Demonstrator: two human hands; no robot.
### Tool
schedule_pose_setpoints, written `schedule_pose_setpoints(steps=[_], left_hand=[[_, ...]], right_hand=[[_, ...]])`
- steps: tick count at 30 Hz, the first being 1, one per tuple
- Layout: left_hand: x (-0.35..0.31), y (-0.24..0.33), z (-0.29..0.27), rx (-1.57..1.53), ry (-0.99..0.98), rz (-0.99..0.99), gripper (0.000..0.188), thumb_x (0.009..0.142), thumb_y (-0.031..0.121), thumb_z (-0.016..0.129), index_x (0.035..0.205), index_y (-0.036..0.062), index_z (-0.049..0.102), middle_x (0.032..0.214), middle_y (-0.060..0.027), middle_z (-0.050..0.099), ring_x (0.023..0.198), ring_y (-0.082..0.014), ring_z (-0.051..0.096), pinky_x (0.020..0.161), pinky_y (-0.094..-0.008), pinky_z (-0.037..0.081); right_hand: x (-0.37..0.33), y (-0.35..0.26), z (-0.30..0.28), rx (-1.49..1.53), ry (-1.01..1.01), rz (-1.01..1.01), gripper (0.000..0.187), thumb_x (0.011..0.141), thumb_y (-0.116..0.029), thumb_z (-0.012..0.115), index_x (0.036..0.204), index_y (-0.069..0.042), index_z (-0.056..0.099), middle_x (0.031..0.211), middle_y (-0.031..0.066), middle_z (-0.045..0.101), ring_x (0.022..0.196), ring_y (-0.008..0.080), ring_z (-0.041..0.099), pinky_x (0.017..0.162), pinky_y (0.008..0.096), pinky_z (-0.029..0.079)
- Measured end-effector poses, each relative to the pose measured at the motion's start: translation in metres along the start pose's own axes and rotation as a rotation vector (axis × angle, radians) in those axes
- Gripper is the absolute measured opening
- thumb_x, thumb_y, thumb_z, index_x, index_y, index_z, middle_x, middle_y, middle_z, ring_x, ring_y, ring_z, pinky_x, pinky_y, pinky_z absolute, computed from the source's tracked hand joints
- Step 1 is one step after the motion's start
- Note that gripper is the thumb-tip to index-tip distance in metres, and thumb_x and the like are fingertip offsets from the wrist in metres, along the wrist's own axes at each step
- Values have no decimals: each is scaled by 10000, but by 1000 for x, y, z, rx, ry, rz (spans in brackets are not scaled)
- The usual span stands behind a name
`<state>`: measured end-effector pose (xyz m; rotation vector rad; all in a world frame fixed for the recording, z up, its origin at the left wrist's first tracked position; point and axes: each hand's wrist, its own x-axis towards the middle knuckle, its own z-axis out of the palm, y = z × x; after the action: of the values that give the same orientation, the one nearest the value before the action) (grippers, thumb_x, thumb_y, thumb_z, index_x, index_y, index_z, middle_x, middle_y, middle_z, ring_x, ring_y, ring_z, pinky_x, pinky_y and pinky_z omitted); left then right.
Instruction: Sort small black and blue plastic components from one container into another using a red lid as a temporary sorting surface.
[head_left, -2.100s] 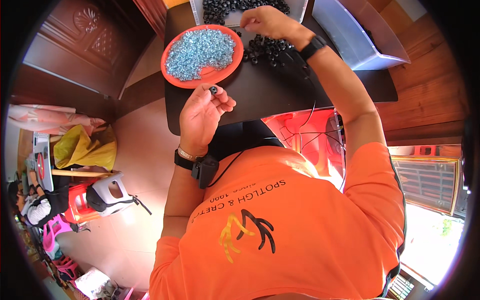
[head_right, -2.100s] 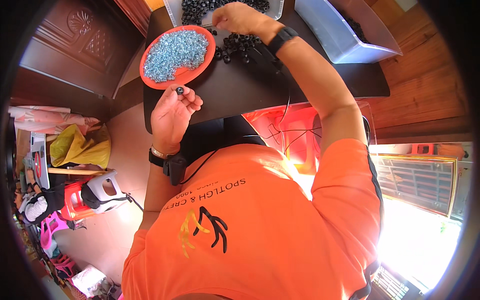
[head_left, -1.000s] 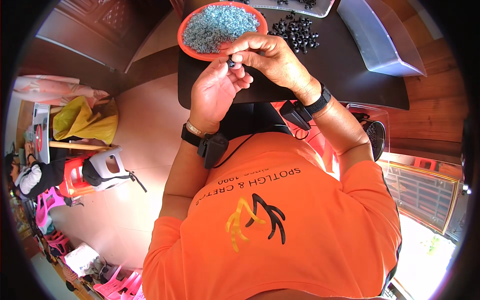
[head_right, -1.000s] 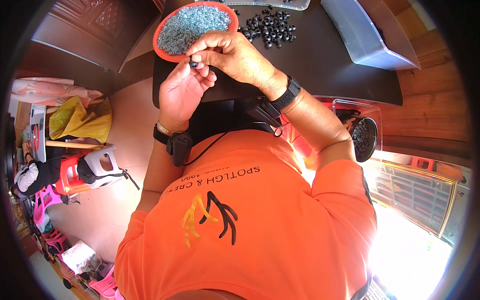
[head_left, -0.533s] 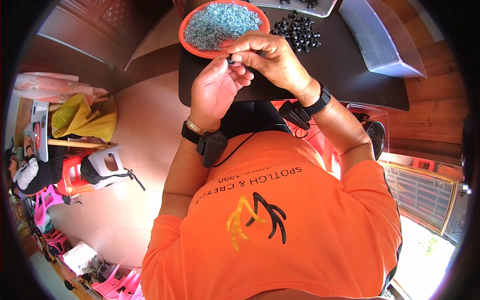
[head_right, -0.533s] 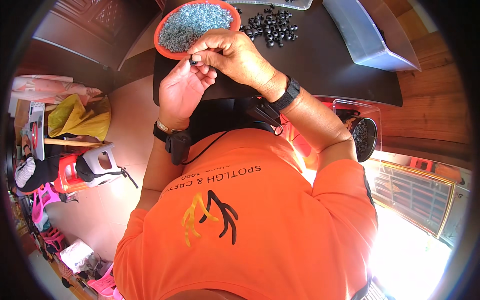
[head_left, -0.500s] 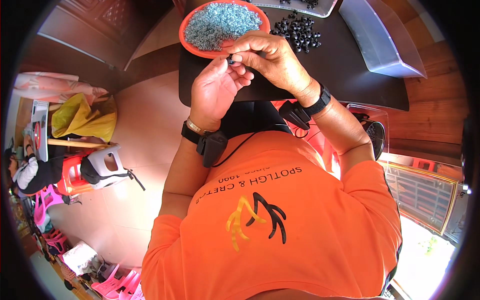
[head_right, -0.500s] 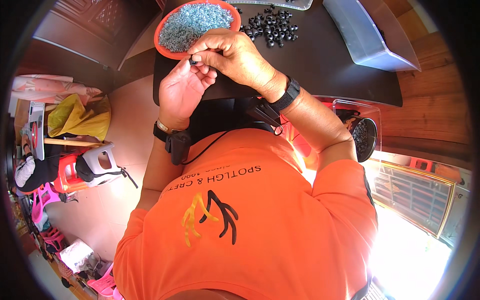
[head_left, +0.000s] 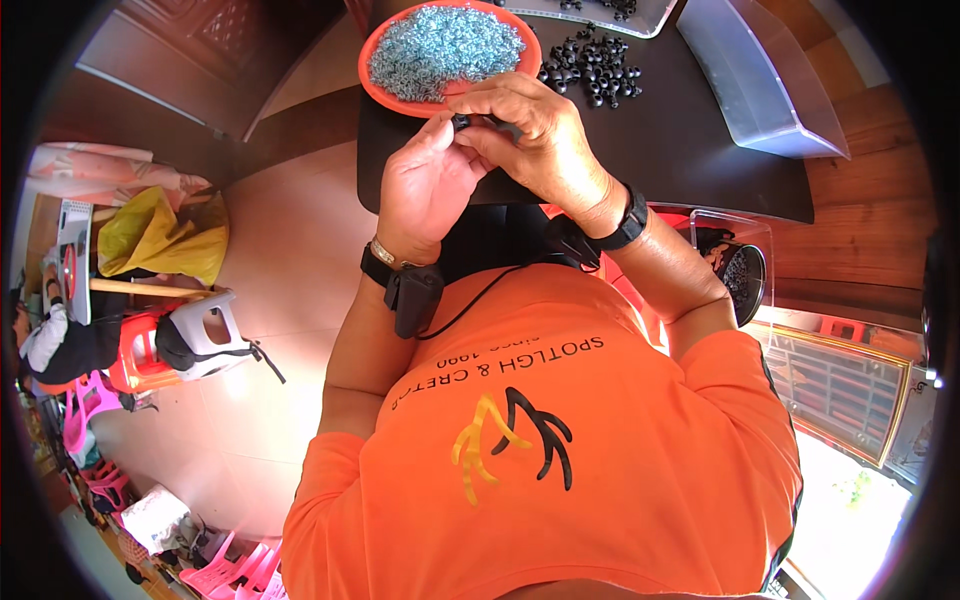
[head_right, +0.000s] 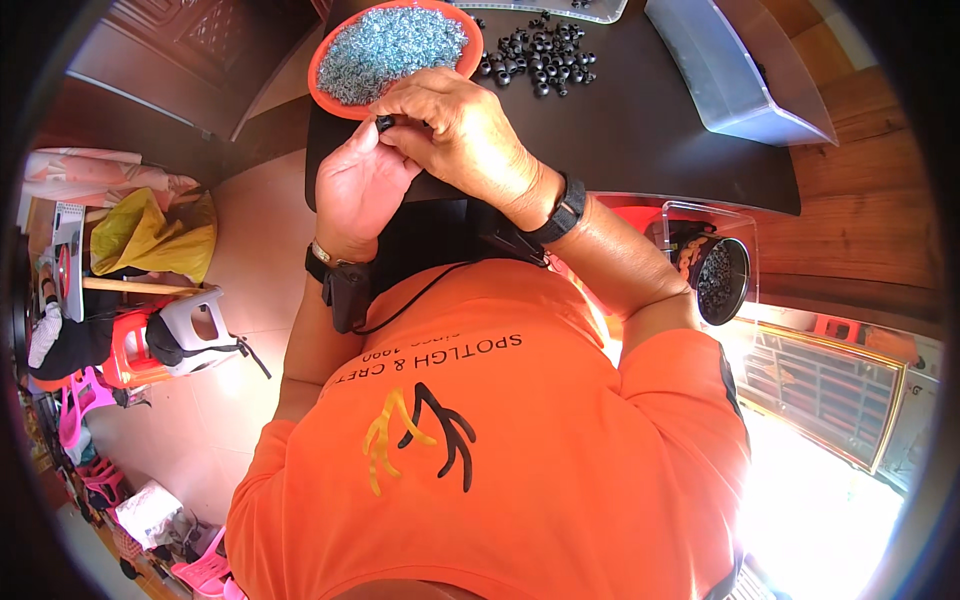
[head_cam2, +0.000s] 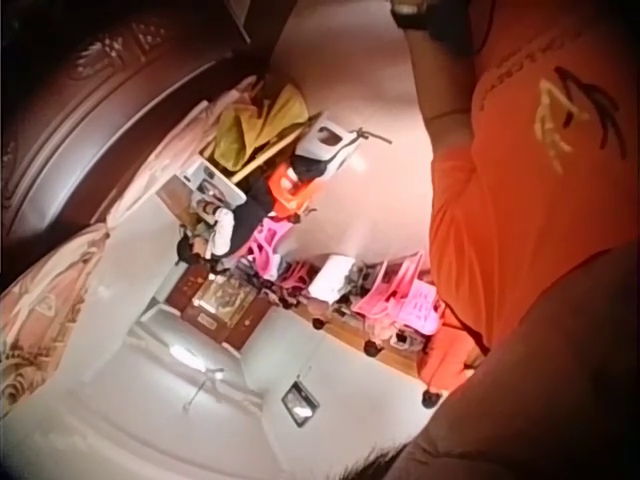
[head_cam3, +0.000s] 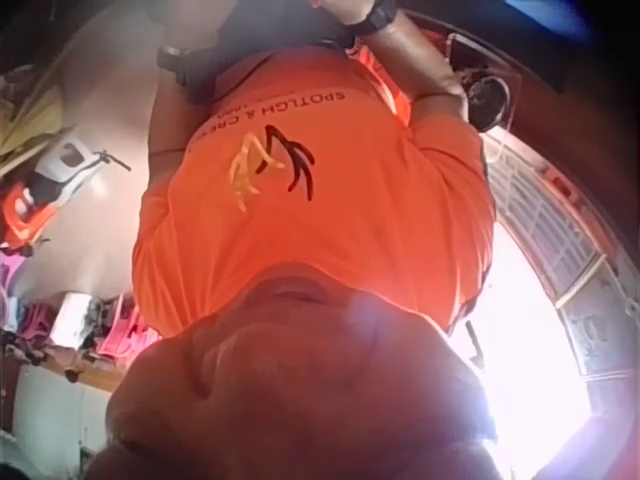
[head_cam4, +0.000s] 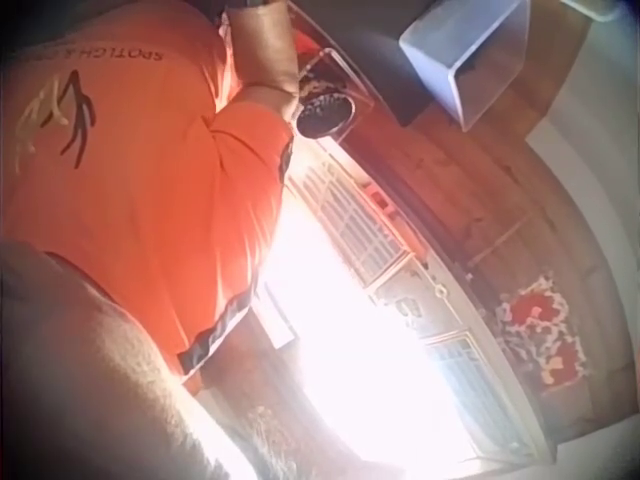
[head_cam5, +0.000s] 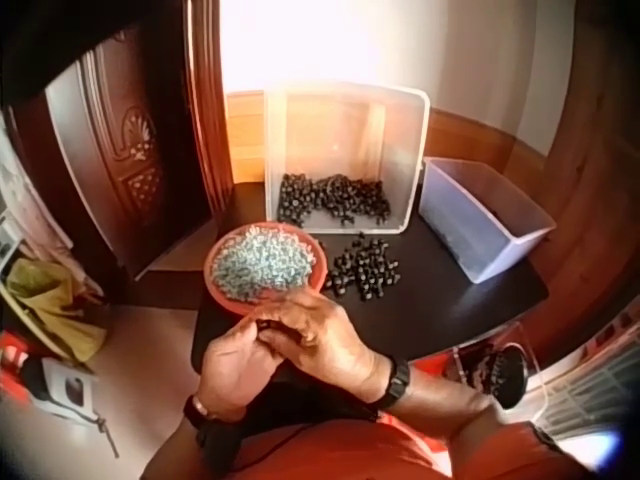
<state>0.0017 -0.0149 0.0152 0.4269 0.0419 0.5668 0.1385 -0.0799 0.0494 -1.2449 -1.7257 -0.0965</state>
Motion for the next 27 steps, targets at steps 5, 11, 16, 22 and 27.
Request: schedule_pose_setpoints(steps=[5,11,16,22,27], left_hand=[[-1,2,-2,-23,-72,-15,334,984,217,396,1206,-1,517,1230,-118,519,1127,-234,490,988,-407,385],[-2,-1,-7,-22,-75,41,342,973,206,412,1226,3,517,1250,-127,514,1153,-247,484,1000,-411,375],[-3,-2,-5,14,-71,67,354,967,195,424,1244,-7,512,1263,-133,514,1184,-256,476,1019,-413,364],[-1,-1,-11,12,-97,47,344,962,198,439,1221,-13,519,1235,-121,533,1176,-239,484,1028,-407,359],[-2,-2,-5,86,-33,77,331,959,193,433,1192,-23,525,1174,-115,558,1130,-219,502,1001,-378,371]], right_hand=[[-1,-2,2,-111,49,-46,318,705,-72,766,1007,-78,666,997,63,683,885,230,655,732,322,551],[0,-5,0,-90,23,-51,377,705,-89,772,1066,-87,663,946,67,671,835,221,650,707,310,548],[-2,-8,1,0,9,20,372,688,-55,778,1038,-76,655,949,72,671,802,218,640,694,307,544],[-5,-3,7,-57,55,-16,348,703,-59,758,1027,-70,631,968,78,674,822,238,640,696,324,535],[-7,-6,10,-117,68,-45,303,716,-47,733,1006,-68,644,943,87,673,834,266,638,730,347,529]])
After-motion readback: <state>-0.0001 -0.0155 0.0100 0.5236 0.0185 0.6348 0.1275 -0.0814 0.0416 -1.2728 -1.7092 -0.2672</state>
